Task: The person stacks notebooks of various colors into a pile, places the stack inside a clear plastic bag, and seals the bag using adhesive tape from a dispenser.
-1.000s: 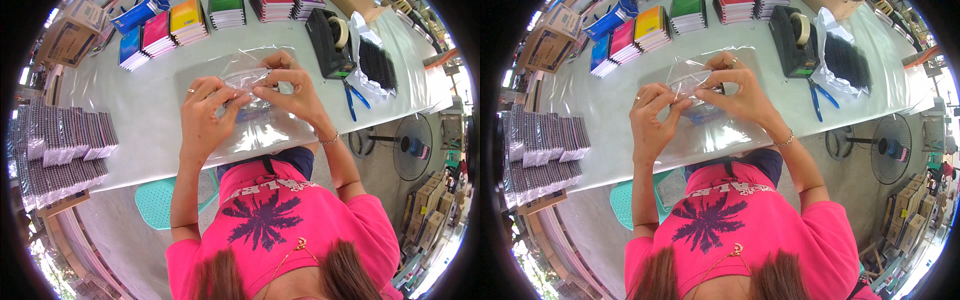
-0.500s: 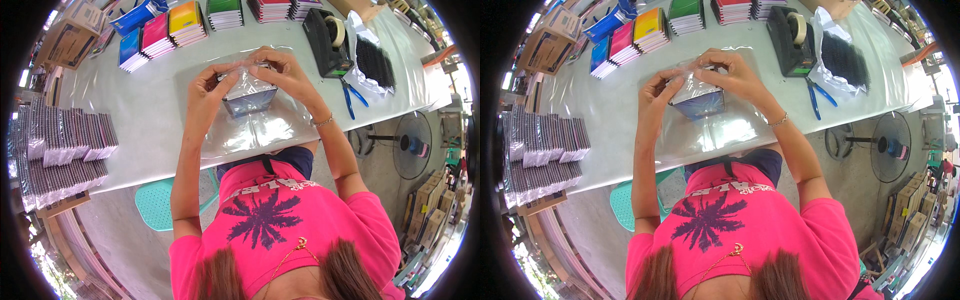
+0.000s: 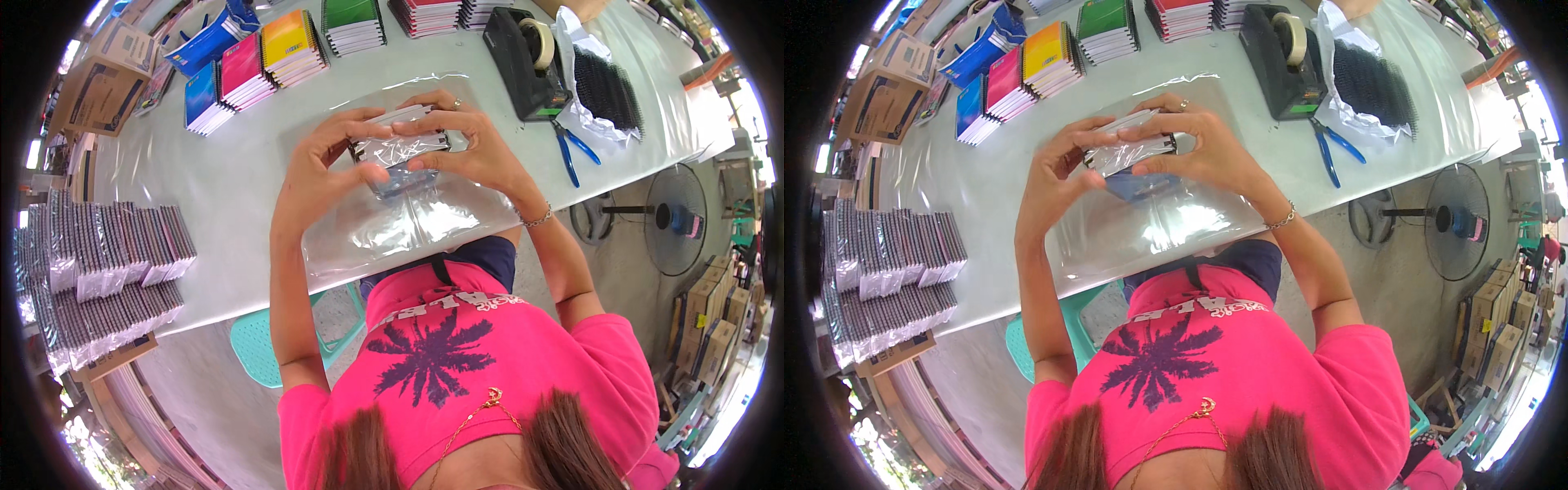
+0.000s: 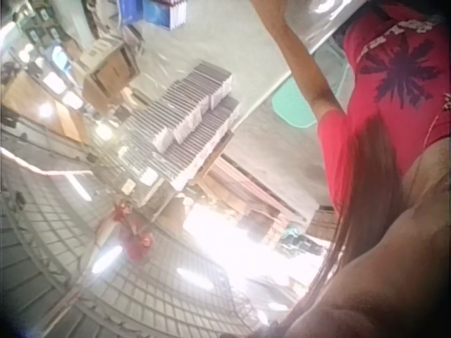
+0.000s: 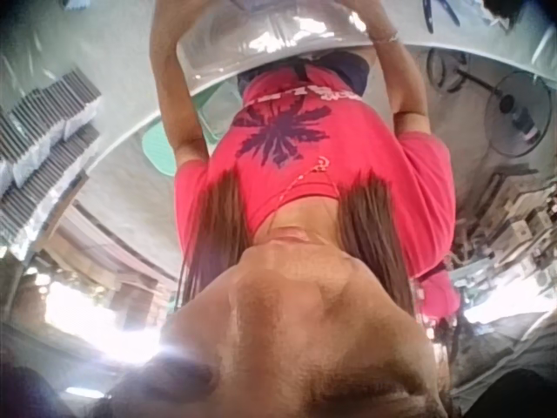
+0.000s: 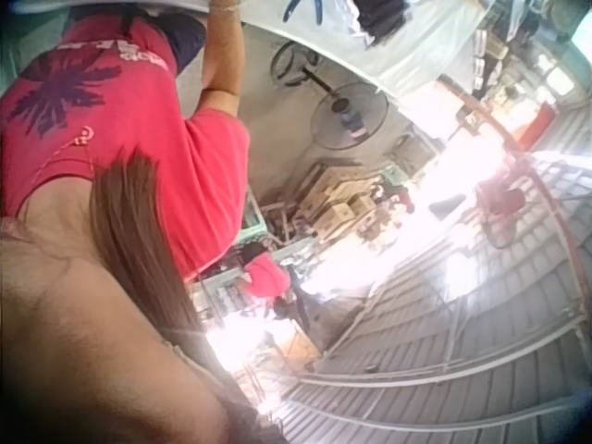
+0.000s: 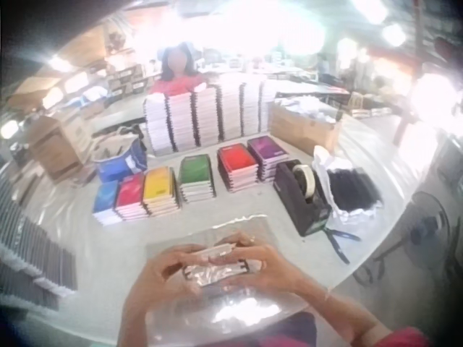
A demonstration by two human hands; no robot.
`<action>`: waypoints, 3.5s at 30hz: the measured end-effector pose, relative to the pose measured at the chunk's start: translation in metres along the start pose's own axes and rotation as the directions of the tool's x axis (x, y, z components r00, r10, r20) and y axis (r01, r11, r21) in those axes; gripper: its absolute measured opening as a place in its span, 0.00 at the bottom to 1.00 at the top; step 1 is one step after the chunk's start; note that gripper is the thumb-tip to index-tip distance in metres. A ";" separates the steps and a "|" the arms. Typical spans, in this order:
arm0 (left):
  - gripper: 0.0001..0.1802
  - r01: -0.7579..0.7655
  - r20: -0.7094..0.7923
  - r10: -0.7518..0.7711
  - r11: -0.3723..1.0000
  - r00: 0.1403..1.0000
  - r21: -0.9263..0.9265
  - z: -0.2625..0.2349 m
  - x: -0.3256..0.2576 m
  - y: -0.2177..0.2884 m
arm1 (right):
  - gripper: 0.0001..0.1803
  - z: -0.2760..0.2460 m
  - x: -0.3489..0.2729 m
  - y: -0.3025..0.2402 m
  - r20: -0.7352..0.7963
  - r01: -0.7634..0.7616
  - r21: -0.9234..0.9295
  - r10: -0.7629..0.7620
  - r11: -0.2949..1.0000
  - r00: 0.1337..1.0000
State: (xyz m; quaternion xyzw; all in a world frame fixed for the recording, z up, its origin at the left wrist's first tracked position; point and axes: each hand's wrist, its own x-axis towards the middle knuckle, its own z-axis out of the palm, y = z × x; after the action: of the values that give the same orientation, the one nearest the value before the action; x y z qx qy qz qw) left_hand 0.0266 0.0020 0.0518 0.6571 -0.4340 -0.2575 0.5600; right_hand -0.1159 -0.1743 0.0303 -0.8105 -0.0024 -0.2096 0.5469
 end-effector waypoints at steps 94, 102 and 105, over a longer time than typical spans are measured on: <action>0.36 -0.327 0.175 0.279 0.739 0.944 0.589 -0.004 0.003 0.030 | 0.19 0.075 -0.072 0.002 -0.614 -0.403 -0.218 0.196 0.889 0.765; 0.36 0.020 -0.151 0.146 0.653 0.978 0.757 -0.113 -0.078 0.064 | 0.19 0.027 -0.052 -0.004 -0.619 -0.400 -0.293 0.146 0.869 0.772; 0.35 0.185 -0.310 0.153 0.536 0.939 0.824 -0.141 -0.105 0.041 | 0.19 0.025 -0.037 -0.002 -0.549 -0.376 -0.298 0.165 0.877 0.820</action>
State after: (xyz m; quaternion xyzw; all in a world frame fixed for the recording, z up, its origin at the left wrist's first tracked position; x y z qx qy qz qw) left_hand 0.0793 0.1647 0.1094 0.8830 -0.3925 0.0979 0.2378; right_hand -0.1421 -0.1430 0.0120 -0.8108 0.3013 -0.3296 0.3785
